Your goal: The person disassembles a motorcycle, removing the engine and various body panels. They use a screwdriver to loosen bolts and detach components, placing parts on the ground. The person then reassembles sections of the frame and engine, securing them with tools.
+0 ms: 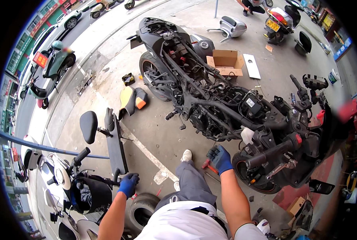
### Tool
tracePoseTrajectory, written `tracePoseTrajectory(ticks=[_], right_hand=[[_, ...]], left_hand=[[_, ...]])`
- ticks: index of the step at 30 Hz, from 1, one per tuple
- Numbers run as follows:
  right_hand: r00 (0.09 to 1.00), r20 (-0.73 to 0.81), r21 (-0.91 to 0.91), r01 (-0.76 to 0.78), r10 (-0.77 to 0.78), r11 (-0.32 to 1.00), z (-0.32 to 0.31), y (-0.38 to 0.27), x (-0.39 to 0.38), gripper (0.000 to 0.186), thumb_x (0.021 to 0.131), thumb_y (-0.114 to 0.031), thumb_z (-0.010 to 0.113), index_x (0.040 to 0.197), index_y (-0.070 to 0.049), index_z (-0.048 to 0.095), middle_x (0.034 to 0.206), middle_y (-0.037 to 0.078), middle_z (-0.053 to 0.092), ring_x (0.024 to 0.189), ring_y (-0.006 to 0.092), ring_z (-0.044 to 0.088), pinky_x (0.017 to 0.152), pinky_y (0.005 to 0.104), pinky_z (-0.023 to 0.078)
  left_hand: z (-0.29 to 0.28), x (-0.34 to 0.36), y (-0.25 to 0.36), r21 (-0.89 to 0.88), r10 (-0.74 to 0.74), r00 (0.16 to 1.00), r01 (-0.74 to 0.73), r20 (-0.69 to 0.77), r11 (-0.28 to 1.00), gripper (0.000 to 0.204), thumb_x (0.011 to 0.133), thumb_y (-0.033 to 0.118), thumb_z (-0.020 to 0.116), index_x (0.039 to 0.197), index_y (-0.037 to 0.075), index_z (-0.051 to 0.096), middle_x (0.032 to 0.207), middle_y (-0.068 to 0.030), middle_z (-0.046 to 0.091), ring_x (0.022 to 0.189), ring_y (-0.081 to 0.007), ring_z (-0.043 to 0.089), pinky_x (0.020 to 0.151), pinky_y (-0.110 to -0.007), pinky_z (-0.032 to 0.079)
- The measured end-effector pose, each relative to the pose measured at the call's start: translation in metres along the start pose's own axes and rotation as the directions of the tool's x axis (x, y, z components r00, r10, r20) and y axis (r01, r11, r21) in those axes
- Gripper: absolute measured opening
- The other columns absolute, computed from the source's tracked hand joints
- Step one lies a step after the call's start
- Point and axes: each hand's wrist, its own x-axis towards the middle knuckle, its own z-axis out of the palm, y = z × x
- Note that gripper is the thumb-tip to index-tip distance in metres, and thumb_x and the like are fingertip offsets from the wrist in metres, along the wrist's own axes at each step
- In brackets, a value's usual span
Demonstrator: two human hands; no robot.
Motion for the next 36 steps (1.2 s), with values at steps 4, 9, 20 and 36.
tracePoseTrajectory(ticks=[4, 9, 20, 36], right_hand=[[0.980, -0.188, 0.155, 0.092, -0.062, 0.984, 0.014, -0.002, 0.079, 0.017, 0.096, -0.028, 0.054, 0.091, -0.013, 0.060, 0.081, 0.003, 0.064, 0.075, 0.0195, 0.060, 0.074, 0.0391, 0.052], [0.978, -0.200, 0.244, 0.109, -0.060, 0.964, 0.051, 0.014, 0.172, 0.017, 0.092, -0.031, 0.063, 0.101, -0.017, 0.060, 0.088, 0.003, 0.062, 0.077, 0.0190, 0.061, 0.074, 0.0371, 0.053], [0.840, -0.539, 0.482, 0.371, -0.064, 0.794, 0.100, -0.005, 0.246, 0.031, 0.087, -0.047, 0.063, 0.110, -0.028, 0.054, 0.096, -0.003, 0.063, 0.076, 0.0122, 0.060, 0.061, 0.0321, 0.052], [0.370, -0.719, -0.153, 0.741, -0.588, 0.654, 0.112, 0.034, 0.251, 0.037, 0.092, -0.019, 0.058, 0.124, -0.001, 0.052, 0.118, 0.010, 0.057, 0.105, 0.0195, 0.055, 0.092, 0.0335, 0.045]], left_hand=[[0.084, 0.098, 0.123, 0.254, 0.183, 0.943, -0.256, 0.277, 0.933, 0.032, 0.095, 0.023, 0.058, 0.116, 0.000, 0.063, 0.095, -0.0080, 0.069, 0.084, -0.0141, 0.063, 0.077, -0.028, 0.051], [0.216, 0.150, 0.187, 0.335, 0.194, 0.859, -0.380, 0.474, 0.862, 0.033, 0.095, 0.021, 0.059, 0.121, 0.000, 0.060, 0.096, -0.0059, 0.068, 0.077, -0.0093, 0.060, 0.070, -0.026, 0.050], [0.373, 0.277, 0.386, 0.269, 0.782, 0.032, -0.947, 0.622, -0.176, 0.012, 0.086, 0.019, 0.061, 0.089, 0.007, 0.064, 0.080, -0.0153, 0.065, 0.075, -0.0356, 0.062, 0.068, -0.045, 0.048], [0.371, 0.310, 0.375, 0.231, 0.427, 0.024, -0.868, 0.904, -0.440, 0.012, 0.083, 0.022, 0.059, 0.077, 0.012, 0.056, 0.071, -0.0107, 0.061, 0.067, -0.0325, 0.062, 0.059, -0.044, 0.048]])
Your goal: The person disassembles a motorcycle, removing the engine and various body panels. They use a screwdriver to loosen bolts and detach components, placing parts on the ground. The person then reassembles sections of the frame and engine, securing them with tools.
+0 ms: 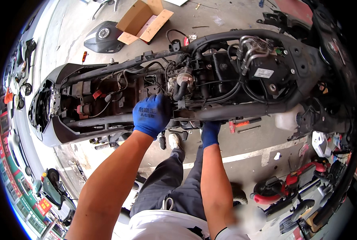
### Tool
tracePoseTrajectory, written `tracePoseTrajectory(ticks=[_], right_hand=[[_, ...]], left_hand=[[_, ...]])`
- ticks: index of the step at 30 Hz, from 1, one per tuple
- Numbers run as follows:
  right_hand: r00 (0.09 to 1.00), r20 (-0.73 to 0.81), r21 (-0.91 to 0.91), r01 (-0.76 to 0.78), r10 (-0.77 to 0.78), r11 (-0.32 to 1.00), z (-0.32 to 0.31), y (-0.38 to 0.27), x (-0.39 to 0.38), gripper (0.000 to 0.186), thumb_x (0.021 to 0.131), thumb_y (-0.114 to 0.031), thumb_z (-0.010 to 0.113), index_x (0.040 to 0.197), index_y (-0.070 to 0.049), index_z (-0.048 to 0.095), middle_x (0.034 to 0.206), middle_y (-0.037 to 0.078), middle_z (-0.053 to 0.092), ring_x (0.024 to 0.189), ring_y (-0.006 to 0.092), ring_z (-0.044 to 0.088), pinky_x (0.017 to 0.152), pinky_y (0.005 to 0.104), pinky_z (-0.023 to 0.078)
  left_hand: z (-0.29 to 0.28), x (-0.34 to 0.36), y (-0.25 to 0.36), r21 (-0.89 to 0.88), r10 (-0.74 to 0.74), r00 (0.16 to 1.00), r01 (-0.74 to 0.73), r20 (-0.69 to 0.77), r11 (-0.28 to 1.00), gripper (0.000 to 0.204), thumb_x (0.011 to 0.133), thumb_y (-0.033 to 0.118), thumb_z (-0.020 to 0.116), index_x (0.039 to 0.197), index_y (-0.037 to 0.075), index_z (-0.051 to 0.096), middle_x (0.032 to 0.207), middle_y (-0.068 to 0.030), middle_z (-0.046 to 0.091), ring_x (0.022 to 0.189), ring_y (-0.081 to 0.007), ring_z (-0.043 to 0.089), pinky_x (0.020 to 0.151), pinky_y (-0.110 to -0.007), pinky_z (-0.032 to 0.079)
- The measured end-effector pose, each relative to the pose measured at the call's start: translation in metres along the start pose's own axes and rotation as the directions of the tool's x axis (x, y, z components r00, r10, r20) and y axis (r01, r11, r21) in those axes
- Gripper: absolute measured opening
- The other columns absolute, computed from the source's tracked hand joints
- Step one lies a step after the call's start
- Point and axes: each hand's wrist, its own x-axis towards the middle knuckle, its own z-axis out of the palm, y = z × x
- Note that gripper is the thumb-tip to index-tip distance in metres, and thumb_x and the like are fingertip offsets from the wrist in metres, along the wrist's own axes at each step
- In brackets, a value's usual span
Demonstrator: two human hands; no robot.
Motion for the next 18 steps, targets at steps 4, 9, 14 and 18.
tracePoseTrajectory(ticks=[4, 9, 14, 18], right_hand=[[0.994, -0.008, -0.272, 0.107, -0.114, 0.956, -0.005, 0.007, -0.002, 0.036, 0.095, -0.022, 0.050, 0.122, 0.002, 0.054, 0.125, 0.016, 0.057, 0.115, 0.0294, 0.052, 0.099, 0.0365, 0.039], [0.805, 0.035, -0.661, 0.463, -0.592, 0.591, 0.002, 0.023, 0.006, 0.031, 0.087, -0.010, 0.056, 0.116, 0.001, 0.059, 0.118, 0.021, 0.061, 0.108, 0.0376, 0.056, 0.094, 0.0393, 0.045], [0.987, -0.107, -0.196, 0.097, -0.120, 0.976, 0.002, -0.012, -0.014, 0.027, 0.085, -0.014, 0.059, 0.111, -0.006, 0.061, 0.106, 0.017, 0.065, 0.099, 0.0363, 0.061, 0.085, 0.0408, 0.050], [0.991, -0.128, -0.112, -0.049, 0.034, 0.993, 0.009, -0.025, -0.017, 0.022, 0.087, -0.017, 0.062, 0.106, -0.007, 0.061, 0.099, 0.013, 0.067, 0.084, 0.0285, 0.067, 0.069, 0.0385, 0.054]], left_hand=[[0.000, -0.001, -0.003, -0.002, 0.033, 0.998, -0.033, -0.061, 0.999, 0.014, 0.085, 0.023, 0.057, 0.077, 0.012, 0.057, 0.070, -0.0121, 0.062, 0.067, -0.0337, 0.062, 0.058, -0.046, 0.048], [-0.006, 0.001, 0.011, 0.026, 0.015, 1.000, -0.015, 0.005, 1.000, 0.021, 0.091, 0.026, 0.051, 0.079, 0.010, 0.057, 0.073, -0.0152, 0.061, 0.071, -0.0384, 0.060, 0.060, -0.049, 0.045], [0.001, 0.000, 0.003, 0.117, 0.017, 0.999, -0.014, -0.027, 0.993, 0.022, 0.090, 0.028, 0.051, 0.078, 0.012, 0.059, 0.074, -0.0140, 0.064, 0.070, -0.0371, 0.062, 0.060, -0.049, 0.047], [-0.002, -0.003, 0.002, 0.175, -0.061, 0.996, 0.049, 0.065, 0.983, 0.029, 0.095, 0.032, 0.041, 0.093, 0.009, 0.060, 0.085, -0.0182, 0.065, 0.080, -0.0409, 0.062, 0.067, -0.052, 0.047]])
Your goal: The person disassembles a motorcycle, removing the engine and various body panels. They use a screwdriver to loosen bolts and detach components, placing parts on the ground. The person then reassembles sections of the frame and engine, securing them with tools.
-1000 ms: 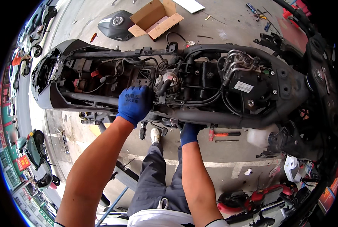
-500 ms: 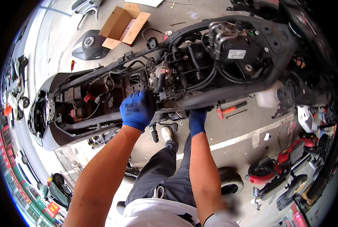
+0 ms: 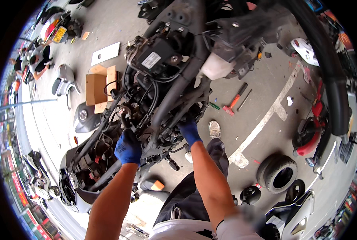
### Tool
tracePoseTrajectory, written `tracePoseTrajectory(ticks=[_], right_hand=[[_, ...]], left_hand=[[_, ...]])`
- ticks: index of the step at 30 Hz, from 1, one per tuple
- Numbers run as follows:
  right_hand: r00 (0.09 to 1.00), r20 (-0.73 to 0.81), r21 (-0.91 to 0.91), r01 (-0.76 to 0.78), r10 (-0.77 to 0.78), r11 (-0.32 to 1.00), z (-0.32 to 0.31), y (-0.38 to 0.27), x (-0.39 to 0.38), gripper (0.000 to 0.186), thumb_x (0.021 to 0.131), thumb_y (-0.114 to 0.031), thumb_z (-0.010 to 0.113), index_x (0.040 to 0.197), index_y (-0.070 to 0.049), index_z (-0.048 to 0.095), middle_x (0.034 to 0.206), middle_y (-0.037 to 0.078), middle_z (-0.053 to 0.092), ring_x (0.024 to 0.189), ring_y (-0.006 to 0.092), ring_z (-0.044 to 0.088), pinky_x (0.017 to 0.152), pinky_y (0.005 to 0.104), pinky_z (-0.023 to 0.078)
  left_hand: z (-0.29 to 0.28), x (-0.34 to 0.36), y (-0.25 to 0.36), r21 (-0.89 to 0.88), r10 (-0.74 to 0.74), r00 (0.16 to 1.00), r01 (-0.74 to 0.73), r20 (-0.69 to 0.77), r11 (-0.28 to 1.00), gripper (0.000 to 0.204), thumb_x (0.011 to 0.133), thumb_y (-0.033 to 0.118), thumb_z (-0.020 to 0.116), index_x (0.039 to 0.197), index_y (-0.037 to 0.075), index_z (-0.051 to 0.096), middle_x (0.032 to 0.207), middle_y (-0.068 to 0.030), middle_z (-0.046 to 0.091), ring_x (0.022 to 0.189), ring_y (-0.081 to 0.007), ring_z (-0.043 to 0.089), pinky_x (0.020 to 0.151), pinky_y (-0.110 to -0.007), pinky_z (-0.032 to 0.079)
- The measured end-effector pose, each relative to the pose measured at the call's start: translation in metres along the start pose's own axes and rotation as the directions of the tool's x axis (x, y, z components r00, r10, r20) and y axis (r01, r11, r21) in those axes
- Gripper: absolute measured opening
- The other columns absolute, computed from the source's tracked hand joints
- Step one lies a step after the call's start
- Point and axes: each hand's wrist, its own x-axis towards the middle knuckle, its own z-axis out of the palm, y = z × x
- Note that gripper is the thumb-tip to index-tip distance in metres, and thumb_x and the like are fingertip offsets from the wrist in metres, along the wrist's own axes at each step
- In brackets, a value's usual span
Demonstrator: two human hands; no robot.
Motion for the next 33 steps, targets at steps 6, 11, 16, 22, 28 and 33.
tracePoseTrajectory(ticks=[6, 11, 16, 22, 28, 33], right_hand=[[0.956, 0.162, 0.381, -0.289, 0.244, 0.878, -0.005, 0.020, 0.005, 0.019, 0.086, -0.014, 0.065, 0.101, -0.006, 0.058, 0.088, 0.013, 0.065, 0.062, 0.0224, 0.067, 0.054, 0.0359, 0.053], [0.892, -0.231, -0.336, 0.302, -0.389, 0.892, 0.011, 0.041, 0.022, 0.020, 0.087, -0.017, 0.062, 0.102, -0.003, 0.058, 0.085, 0.011, 0.065, 0.062, 0.0199, 0.067, 0.051, 0.0326, 0.055], [0.945, 0.095, 0.410, -0.322, 0.312, 0.853, -0.030, -0.010, 0.004, 0.039, 0.085, -0.036, 0.061, 0.107, -0.004, 0.060, 0.096, 0.021, 0.065, 0.089, 0.0389, 0.061, 0.077, 0.0467, 0.050], [0.972, -0.206, -0.304, 0.046, -0.113, 0.952, -0.022, -0.007, 0.050, 0.034, 0.086, -0.033, 0.055, 0.103, -0.006, 0.066, 0.108, 0.021, 0.064, 0.095, 0.0408, 0.061, 0.081, 0.0494, 0.050], [0.956, -0.244, -0.387, 0.059, -0.164, 0.920, -0.011, 0.014, 0.076, 0.033, 0.084, -0.023, 0.055, 0.112, -0.008, 0.064, 0.111, 0.020, 0.064, 0.105, 0.0378, 0.059, 0.086, 0.0464, 0.049], [0.904, 0.139, -0.919, 0.270, -0.404, 0.288, -0.016, 0.018, 0.078, 0.033, 0.089, -0.018, 0.052, 0.118, -0.008, 0.062, 0.120, 0.013, 0.063, 0.113, 0.0282, 0.058, 0.097, 0.0401, 0.043]], left_hand=[[0.007, 0.001, -0.005, 0.087, 0.047, 0.998, -0.050, 0.033, 0.995, 0.026, 0.087, 0.025, 0.059, 0.105, 0.007, 0.057, 0.101, -0.0184, 0.065, 0.093, -0.0396, 0.061, 0.076, -0.050, 0.048], [0.011, 0.004, 0.002, 0.082, 0.139, 0.985, -0.131, -0.105, 0.988, 0.040, 0.098, 0.034, 0.033, 0.101, 0.005, 0.060, 0.100, -0.0198, 0.065, 0.093, -0.0403, 0.061, 0.076, -0.049, 0.047], [0.016, 0.001, -0.011, 0.107, 0.079, 0.993, -0.069, -0.089, 0.992, 0.037, 0.097, 0.032, 0.034, 0.098, 0.005, 0.059, 0.097, -0.0196, 0.065, 0.090, -0.0407, 0.061, 0.074, -0.050, 0.047], [0.006, 0.000, 0.006, 0.031, 0.090, 0.991, -0.087, -0.102, 0.996, 0.034, 0.097, 0.031, 0.034, 0.090, 0.006, 0.058, 0.088, -0.0194, 0.064, 0.082, -0.0408, 0.061, 0.068, -0.051, 0.046], [0.005, -0.002, 0.004, 0.046, 0.032, 0.995, -0.028, -0.091, 0.999, 0.032, 0.096, 0.031, 0.039, 0.088, 0.007, 0.059, 0.084, -0.0183, 0.064, 0.079, -0.0405, 0.061, 0.066, -0.051, 0.047], [0.007, -0.002, 0.006, 0.023, 0.050, 0.993, -0.048, -0.107, 0.999, 0.028, 0.095, 0.029, 0.042, 0.085, 0.009, 0.057, 0.082, -0.0171, 0.064, 0.077, -0.0401, 0.062, 0.064, -0.050, 0.046]])
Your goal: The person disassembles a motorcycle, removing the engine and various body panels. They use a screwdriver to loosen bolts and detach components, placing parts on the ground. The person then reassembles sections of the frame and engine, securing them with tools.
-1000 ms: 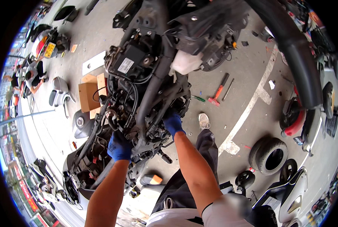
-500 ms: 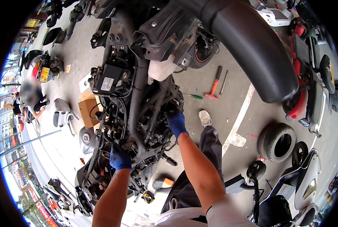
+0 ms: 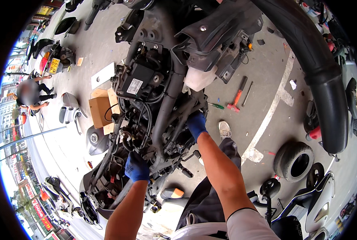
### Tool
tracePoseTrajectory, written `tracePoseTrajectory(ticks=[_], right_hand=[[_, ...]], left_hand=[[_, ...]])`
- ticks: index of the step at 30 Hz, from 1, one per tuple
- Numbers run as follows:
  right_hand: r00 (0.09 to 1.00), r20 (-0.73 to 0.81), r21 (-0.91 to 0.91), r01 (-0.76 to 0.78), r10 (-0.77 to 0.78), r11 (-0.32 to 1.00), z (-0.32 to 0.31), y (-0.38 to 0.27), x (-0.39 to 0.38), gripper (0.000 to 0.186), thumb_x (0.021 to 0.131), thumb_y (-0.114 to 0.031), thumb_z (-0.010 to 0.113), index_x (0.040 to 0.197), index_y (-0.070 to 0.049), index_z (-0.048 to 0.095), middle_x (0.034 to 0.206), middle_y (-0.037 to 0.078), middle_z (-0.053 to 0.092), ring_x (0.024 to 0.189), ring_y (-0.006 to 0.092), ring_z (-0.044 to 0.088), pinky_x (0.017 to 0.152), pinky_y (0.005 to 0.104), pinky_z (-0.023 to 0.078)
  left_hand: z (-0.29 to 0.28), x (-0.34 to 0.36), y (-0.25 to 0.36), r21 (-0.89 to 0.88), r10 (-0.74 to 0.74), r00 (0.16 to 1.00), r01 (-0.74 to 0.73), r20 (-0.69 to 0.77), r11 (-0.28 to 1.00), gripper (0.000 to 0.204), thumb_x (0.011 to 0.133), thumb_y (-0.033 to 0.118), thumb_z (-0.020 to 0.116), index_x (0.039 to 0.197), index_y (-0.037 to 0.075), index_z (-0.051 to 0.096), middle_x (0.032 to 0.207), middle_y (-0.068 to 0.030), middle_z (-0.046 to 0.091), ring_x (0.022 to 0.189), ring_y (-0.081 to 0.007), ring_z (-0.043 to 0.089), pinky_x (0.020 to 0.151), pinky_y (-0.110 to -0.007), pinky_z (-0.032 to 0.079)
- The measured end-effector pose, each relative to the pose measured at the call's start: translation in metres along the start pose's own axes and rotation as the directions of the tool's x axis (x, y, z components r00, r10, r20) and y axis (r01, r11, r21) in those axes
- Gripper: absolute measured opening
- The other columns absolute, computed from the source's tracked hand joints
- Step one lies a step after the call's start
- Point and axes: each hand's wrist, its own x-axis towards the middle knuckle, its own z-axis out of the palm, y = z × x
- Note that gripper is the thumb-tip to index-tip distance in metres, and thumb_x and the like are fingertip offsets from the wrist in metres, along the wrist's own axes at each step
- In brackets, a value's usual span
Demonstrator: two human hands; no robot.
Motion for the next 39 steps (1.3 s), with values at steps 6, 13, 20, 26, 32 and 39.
tracePoseTrajectory(ticks=[6, 13, 20, 26, 32, 39], right_hand=[[0.908, -0.418, 0.096, 0.077, -0.030, 0.992, 0.023, 0.018, 0.008, 0.031, 0.089, -0.020, 0.053, 0.116, -0.009, 0.063, 0.119, 0.014, 0.063, 0.110, 0.0296, 0.059, 0.094, 0.0404, 0.046], [0.942, -0.129, 0.678, -0.144, 0.310, 0.721, -0.019, 0.002, -0.002, 0.026, 0.086, -0.025, 0.055, 0.105, -0.010, 0.066, 0.103, 0.018, 0.066, 0.096, 0.0367, 0.062, 0.079, 0.0477, 0.050], [0.949, -0.173, 0.660, -0.087, 0.264, 0.746, -0.023, 0.003, -0.003, 0.025, 0.086, -0.023, 0.056, 0.104, -0.009, 0.066, 0.102, 0.018, 0.067, 0.096, 0.0378, 0.061, 0.080, 0.0481, 0.049], [0.940, -0.111, 0.733, -0.142, 0.323, 0.665, -0.035, -0.006, -0.006, 0.026, 0.084, -0.024, 0.059, 0.104, -0.008, 0.066, 0.104, 0.018, 0.066, 0.097, 0.0390, 0.061, 0.081, 0.0473, 0.049], [0.942, -0.042, 0.752, -0.191, 0.334, 0.631, -0.040, -0.006, -0.007, 0.032, 0.083, -0.028, 0.062, 0.108, -0.008, 0.065, 0.108, 0.019, 0.065, 0.102, 0.0383, 0.059, 0.085, 0.0468, 0.048], [0.942, -0.075, 0.700, -0.182, 0.326, 0.690, -0.020, 0.001, -0.002, 0.039, 0.083, -0.035, 0.065, 0.111, -0.008, 0.064, 0.113, 0.019, 0.064, 0.106, 0.0380, 0.058, 0.088, 0.0464, 0.047]], left_hand=[[-0.006, 0.005, 0.008, -0.006, 0.018, 0.998, -0.017, 0.063, 1.000, 0.027, 0.094, 0.030, 0.041, 0.087, 0.009, 0.058, 0.083, -0.0168, 0.065, 0.078, -0.0402, 0.062, 0.065, -0.051, 0.046], [-0.002, 0.003, -0.002, -0.005, -0.014, 0.998, 0.014, 0.066, 1.000, 0.030, 0.096, 0.032, 0.040, 0.088, 0.009, 0.059, 0.084, -0.0172, 0.065, 0.079, -0.0401, 0.062, 0.066, -0.051, 0.047], [-0.003, 0.002, -0.001, 0.000, -0.010, 0.998, 0.010, 0.059, 1.000, 0.031, 0.096, 0.032, 0.041, 0.090, 0.009, 0.060, 0.084, -0.0166, 0.066, 0.079, -0.0394, 0.063, 0.067, -0.050, 0.048], [-0.002, 0.002, -0.003, -0.001, -0.029, 0.997, 0.029, 0.075, 1.000, 0.031, 0.095, 0.033, 0.041, 0.090, 0.009, 0.060, 0.083, -0.0173, 0.065, 0.079, -0.0400, 0.062, 0.066, -0.051, 0.047], [-0.003, 0.002, -0.002, -0.001, -0.033, 0.996, 0.033, 0.085, 0.999, 0.031, 0.095, 0.034, 0.041, 0.092, 0.009, 0.061, 0.085, -0.0175, 0.065, 0.080, -0.0402, 0.062, 0.066, -0.051, 0.047], [-0.001, 0.003, -0.001, -0.005, -0.031, 0.997, 0.032, 0.073, 0.999, 0.032, 0.096, 0.035, 0.042, 0.094, 0.010, 0.062, 0.088, -0.0174, 0.066, 0.081, -0.0403, 0.063, 0.067, -0.050, 0.048]])
